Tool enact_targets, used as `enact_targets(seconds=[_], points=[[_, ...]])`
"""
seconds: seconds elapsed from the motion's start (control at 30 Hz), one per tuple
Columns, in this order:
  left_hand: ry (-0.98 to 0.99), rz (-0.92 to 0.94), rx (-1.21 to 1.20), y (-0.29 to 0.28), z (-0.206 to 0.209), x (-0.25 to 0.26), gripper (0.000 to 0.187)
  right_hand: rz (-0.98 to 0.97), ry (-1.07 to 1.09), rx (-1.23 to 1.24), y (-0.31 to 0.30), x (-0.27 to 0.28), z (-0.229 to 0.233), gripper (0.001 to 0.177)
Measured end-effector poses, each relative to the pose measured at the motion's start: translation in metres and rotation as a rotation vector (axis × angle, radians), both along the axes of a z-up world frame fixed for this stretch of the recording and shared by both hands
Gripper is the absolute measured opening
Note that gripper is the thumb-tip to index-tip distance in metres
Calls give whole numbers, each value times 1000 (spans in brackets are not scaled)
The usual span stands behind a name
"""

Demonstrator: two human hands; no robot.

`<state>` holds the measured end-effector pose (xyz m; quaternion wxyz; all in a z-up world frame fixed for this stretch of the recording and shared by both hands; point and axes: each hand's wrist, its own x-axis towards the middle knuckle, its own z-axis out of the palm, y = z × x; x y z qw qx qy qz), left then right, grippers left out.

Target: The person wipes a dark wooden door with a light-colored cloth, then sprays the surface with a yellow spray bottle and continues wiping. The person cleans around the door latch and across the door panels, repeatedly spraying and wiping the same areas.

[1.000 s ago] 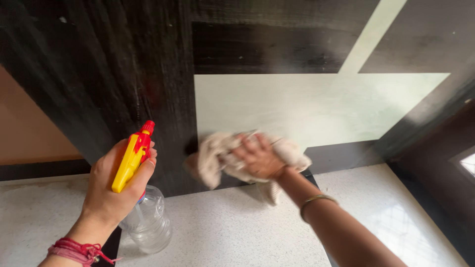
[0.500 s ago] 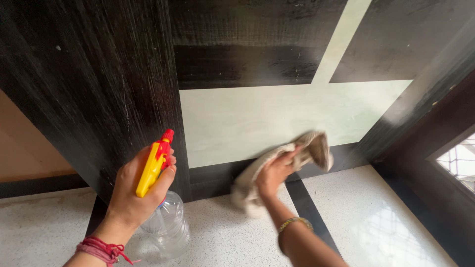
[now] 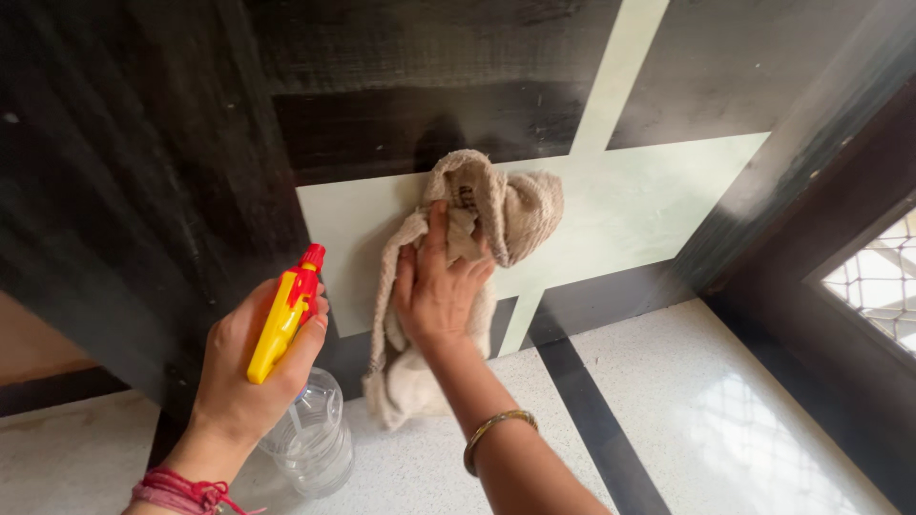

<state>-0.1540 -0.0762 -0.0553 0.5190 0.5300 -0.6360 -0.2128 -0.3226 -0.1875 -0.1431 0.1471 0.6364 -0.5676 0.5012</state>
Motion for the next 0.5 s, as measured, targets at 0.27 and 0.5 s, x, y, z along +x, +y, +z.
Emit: enact_targets(seconds=[0.27,0.5], points=[[-118,-45,-54,-16,-12,-40,32,-81,-111,-80,-23,-58,-17,69],[-76,-90,-5,-33,-16,-88,30,-242,-352,-103,-44,-96,-53,70]])
